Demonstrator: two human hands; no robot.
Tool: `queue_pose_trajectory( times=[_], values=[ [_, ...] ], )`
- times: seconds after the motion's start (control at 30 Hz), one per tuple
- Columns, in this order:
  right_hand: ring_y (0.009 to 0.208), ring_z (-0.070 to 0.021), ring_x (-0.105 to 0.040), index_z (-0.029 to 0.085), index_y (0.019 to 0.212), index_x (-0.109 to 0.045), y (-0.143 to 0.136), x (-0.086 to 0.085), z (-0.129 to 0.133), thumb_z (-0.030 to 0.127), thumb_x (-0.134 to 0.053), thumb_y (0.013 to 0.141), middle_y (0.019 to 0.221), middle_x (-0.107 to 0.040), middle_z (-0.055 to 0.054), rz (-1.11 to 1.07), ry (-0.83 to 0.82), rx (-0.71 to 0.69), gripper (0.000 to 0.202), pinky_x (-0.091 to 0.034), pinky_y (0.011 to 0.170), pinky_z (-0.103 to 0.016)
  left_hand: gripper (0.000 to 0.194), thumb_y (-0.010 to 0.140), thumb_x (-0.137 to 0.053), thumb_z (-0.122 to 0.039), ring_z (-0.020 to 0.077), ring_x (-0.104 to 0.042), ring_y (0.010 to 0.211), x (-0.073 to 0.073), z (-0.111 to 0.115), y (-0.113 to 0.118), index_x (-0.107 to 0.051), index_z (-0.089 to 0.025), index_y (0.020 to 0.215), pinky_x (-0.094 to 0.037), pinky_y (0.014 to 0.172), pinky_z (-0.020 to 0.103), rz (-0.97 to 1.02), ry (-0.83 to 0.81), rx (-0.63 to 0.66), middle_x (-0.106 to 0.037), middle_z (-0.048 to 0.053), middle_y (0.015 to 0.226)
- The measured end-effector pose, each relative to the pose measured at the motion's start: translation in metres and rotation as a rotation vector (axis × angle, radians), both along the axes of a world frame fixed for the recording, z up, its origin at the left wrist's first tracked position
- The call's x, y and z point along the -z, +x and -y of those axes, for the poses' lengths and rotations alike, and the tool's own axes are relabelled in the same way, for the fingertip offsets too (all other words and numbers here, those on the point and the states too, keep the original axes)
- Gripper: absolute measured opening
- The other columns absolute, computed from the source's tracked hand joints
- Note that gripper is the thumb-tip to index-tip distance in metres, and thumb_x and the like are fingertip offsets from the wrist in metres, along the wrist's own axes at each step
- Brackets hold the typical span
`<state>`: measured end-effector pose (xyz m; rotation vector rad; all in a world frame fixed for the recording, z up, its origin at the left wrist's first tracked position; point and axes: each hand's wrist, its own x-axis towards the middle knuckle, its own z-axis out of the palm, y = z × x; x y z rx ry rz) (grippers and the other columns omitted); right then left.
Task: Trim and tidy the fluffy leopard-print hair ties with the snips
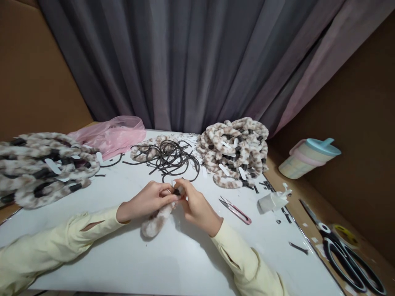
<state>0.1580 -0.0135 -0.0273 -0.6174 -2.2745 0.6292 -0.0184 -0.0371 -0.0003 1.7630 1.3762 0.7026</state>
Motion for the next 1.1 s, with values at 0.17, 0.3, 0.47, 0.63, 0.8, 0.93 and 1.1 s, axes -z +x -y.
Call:
queue_pose_trajectory(
  times=[0.17,0.3,0.47,0.63,0.8,0.93,1.1],
  values=[
    [0.101,-0.0187,-0.058,0.019,0.127,-0.033,0.001,0.007,0.001,-0.001,-0.038,0.077,0.114,-0.058,-0.011,0.039,0.169,-0.047,0.054,-0.051,0.081,-0.032,0.028,0.074,-0.053,-0.033,0.0083,-0.036,0.053,0.0,0.001,0.001,-0.043,-0.015,0.055,-0.026,0.049,0.019,-0.011,0.021,-0.012,-0.04,-0.005,0.052],
    [0.095,-0.0193,-0.061,0.016,0.126,-0.032,0.0,0.008,0.004,0.002,-0.038,0.079,0.109,-0.059,-0.014,0.067,0.15,-0.001,0.049,-0.053,0.076,-0.032,0.032,0.074,-0.053,-0.034,0.0074,-0.031,0.049,0.0,0.003,0.002,-0.039,-0.016,0.053,-0.024,0.046,0.019,-0.016,-0.006,-0.034,-0.036,-0.006,0.048],
    [0.085,-0.0163,-0.061,0.018,0.124,-0.031,-0.001,0.008,0.009,0.003,-0.039,0.08,0.103,-0.059,-0.011,0.018,0.068,0.027,0.047,-0.053,0.072,-0.029,0.028,0.075,-0.052,-0.031,0.0074,-0.035,0.05,-0.004,0.007,0.004,-0.044,-0.015,0.055,-0.026,0.047,0.018,-0.023,0.006,-0.031,-0.042,-0.006,0.049],
    [0.072,-0.0132,-0.057,0.02,0.116,-0.034,-0.001,0.007,0.012,0.002,-0.041,0.078,0.093,-0.058,-0.007,-0.07,0.055,0.032,0.042,-0.052,0.064,-0.026,0.025,0.074,-0.056,-0.034,0.0082,-0.037,0.053,-0.007,0.01,0.002,-0.052,-0.013,0.061,-0.026,0.049,0.018,0.038,-0.076,0.012,-0.043,-0.005,0.053],
    [0.073,-0.0134,-0.056,0.02,0.115,-0.035,0.0,0.005,0.012,0.004,-0.043,0.079,0.096,-0.056,-0.008,-0.085,0.051,0.036,0.041,-0.052,0.065,-0.027,0.033,0.079,-0.049,-0.044,0.0075,-0.032,0.05,-0.012,0.0,-0.006,-0.052,-0.013,0.066,-0.023,0.045,0.018,0.149,-0.204,0.152,-0.038,-0.005,0.054],
    [0.073,-0.0134,-0.055,0.02,0.115,-0.035,0.0,0.006,0.012,0.006,-0.043,0.08,0.096,-0.056,-0.008,-0.088,0.029,0.034,0.038,-0.051,0.065,-0.027,0.041,0.082,-0.042,-0.052,0.0069,-0.03,0.049,-0.015,-0.01,-0.017,-0.044,-0.015,0.064,-0.022,0.045,0.018,0.229,-0.367,0.282,-0.034,-0.005,0.055],
    [0.073,-0.0135,-0.056,0.02,0.114,-0.035,-0.001,0.006,0.013,0.006,-0.044,0.079,0.094,-0.056,-0.008,-0.087,0.037,0.05,0.038,-0.051,0.065,-0.027,0.035,0.08,-0.05,-0.045,0.0082,-0.038,0.055,-0.022,-0.015,-0.024,-0.057,-0.012,0.076,-0.029,0.051,0.018,0.188,-0.401,0.377,-0.043,-0.003,0.061]
  ],
)
